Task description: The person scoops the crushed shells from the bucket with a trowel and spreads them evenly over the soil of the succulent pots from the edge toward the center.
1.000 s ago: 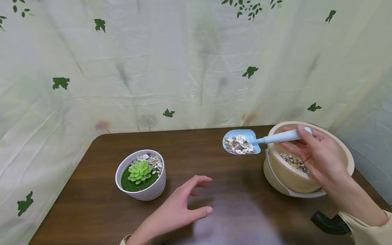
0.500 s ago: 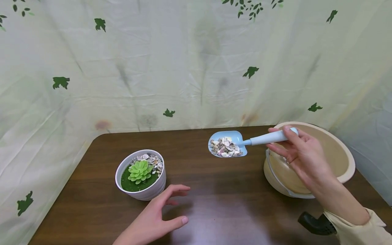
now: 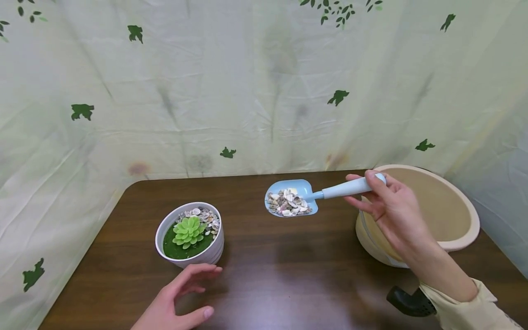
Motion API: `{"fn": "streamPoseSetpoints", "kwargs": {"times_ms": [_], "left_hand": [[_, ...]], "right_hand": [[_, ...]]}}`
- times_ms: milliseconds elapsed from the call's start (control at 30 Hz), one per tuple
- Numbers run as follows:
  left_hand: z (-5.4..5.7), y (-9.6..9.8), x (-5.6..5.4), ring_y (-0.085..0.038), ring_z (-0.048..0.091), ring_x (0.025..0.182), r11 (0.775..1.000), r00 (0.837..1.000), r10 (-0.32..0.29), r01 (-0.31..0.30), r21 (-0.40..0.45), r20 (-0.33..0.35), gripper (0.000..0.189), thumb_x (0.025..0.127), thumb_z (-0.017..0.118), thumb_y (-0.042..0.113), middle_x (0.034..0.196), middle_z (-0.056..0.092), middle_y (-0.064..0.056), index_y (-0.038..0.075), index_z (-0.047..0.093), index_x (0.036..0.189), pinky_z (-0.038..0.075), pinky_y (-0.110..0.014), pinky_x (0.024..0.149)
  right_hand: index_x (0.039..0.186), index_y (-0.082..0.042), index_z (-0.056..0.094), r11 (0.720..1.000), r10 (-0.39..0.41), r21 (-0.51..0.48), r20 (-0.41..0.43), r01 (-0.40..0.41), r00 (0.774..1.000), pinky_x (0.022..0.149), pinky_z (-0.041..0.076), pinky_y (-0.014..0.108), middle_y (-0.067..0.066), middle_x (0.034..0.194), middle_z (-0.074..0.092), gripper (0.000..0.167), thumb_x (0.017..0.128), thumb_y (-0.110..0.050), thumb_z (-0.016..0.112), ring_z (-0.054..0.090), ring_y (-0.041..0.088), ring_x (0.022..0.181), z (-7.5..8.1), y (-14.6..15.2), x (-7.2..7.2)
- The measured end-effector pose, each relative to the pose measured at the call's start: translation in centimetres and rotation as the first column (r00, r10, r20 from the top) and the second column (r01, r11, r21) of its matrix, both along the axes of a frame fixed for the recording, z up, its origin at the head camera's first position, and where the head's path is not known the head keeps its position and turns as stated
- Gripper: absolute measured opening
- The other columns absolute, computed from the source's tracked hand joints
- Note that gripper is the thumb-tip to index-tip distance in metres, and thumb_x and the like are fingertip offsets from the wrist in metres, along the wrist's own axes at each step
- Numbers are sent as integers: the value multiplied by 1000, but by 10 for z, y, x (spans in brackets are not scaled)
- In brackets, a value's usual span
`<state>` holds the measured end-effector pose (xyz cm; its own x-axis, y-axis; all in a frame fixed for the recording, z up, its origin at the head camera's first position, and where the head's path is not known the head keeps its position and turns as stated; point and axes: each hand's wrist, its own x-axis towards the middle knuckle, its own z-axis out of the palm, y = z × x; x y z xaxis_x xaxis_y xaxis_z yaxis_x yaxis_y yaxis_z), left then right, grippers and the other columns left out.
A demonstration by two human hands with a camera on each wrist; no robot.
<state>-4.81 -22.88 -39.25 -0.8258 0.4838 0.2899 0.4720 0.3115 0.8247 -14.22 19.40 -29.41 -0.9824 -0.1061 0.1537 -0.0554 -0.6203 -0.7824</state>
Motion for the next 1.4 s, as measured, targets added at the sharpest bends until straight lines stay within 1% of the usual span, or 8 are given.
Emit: {"fn": "streamPoseSetpoints", "kwargs": {"times_ms": [167,333,467,600,667,867,1067,1400], "left_hand": [[-1,-21,11,-14,59,113,992,994,112,-111,-52,8,51,85,72,0,125,63,-7,12,55,132,50,-30,87],[2,-44,16,-12,63,107,967,971,240,-238,-87,16,45,86,72,-1,119,67,-6,12,59,127,51,-26,83],[4,-60,13,-10,65,102,931,939,345,-344,-124,-20,44,85,73,-1,116,67,-6,10,59,125,51,-22,79],[4,-71,5,-6,63,102,894,901,432,-423,-148,34,50,88,73,4,119,65,0,11,52,133,51,-21,78],[3,-75,0,-3,60,108,896,898,436,-426,-125,58,57,88,72,3,125,62,4,10,46,138,51,-21,79],[-3,-78,-13,6,47,121,920,916,391,-393,-3,92,76,86,69,-8,138,46,13,7,30,149,49,-18,84],[0,-79,-27,4,43,125,937,938,303,-325,126,167,78,88,61,-13,144,39,7,7,23,153,45,-16,89],[10,-72,-44,3,35,133,929,938,231,-291,226,260,79,91,58,-10,151,31,-4,16,21,155,39,-14,95]], "right_hand": [[91,0,58,1000,4,21,-10,-4,1000,85,50,47,12,96,64,12,100,-6,54,65,26,107,-3,-9,-1],[91,0,58,999,-2,44,-8,2,1000,85,51,47,12,101,65,11,100,-7,55,67,25,104,-4,-17,-4],[92,0,58,998,4,64,6,-4,1000,85,50,47,14,103,69,11,100,-8,56,68,25,102,-6,-25,-6],[92,-1,57,996,-8,94,26,5,1000,85,50,48,15,101,71,11,99,-9,58,68,26,101,-9,-34,-6],[92,-2,56,994,-12,106,43,7,999,85,50,48,14,101,71,11,99,-10,59,68,26,101,-12,-39,-6],[91,-4,53,990,-5,144,76,-6,997,86,50,50,14,102,71,14,98,-12,61,68,25,99,-19,-55,-10],[91,-4,53,988,-1,151,82,-11,997,86,50,51,15,102,71,14,98,-12,62,68,25,98,-24,-70,-13],[94,-2,51,991,-5,135,108,-10,994,85,52,49,15,102,71,16,96,-11,65,69,23,93,-34,-97,-24]]}}
